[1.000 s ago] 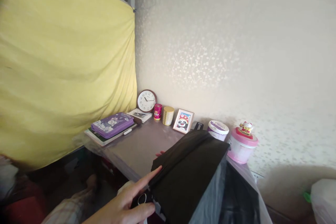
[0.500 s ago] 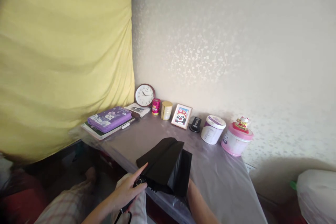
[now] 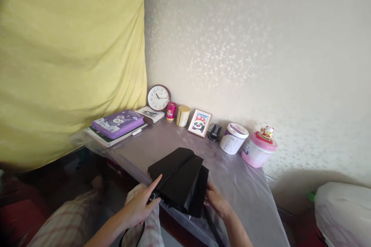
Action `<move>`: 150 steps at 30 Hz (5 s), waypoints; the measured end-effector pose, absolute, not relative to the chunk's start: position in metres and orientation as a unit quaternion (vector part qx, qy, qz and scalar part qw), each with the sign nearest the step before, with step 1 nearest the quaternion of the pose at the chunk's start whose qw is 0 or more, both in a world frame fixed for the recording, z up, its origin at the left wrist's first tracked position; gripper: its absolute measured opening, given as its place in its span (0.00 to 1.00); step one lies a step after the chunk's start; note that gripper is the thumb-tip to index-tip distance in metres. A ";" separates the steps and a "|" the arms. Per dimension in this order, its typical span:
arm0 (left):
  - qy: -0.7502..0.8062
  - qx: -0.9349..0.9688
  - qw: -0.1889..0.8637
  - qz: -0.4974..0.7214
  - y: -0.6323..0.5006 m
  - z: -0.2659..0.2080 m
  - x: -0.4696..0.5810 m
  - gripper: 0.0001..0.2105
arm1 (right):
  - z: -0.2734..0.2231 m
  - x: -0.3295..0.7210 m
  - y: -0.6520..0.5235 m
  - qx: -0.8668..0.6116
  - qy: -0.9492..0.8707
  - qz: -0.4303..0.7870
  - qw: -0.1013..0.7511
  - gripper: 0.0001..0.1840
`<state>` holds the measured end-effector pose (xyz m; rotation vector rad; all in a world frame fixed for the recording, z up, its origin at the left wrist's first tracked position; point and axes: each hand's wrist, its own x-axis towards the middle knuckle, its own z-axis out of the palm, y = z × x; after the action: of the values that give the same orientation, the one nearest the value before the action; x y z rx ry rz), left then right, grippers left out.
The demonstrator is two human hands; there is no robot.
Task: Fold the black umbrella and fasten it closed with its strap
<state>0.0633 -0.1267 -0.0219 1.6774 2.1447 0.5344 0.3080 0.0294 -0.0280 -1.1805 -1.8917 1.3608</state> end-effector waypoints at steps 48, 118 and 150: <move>0.760 0.598 0.206 0.151 -0.123 -0.030 0.086 0.29 | -0.011 0.159 0.049 -0.300 -0.891 -0.014 0.340 0.12; 0.760 0.608 0.173 0.153 -0.127 -0.033 0.097 0.24 | -0.002 0.180 0.011 -0.133 -0.963 0.121 0.199 0.17; 0.768 0.594 0.184 0.152 -0.123 -0.033 0.098 0.26 | -0.037 0.195 0.134 -0.356 -0.894 0.102 0.252 0.19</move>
<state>0.0982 -0.1232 -0.0332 1.6752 2.1660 0.4295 0.1952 0.1337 -0.0370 -0.9686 -2.4320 0.2761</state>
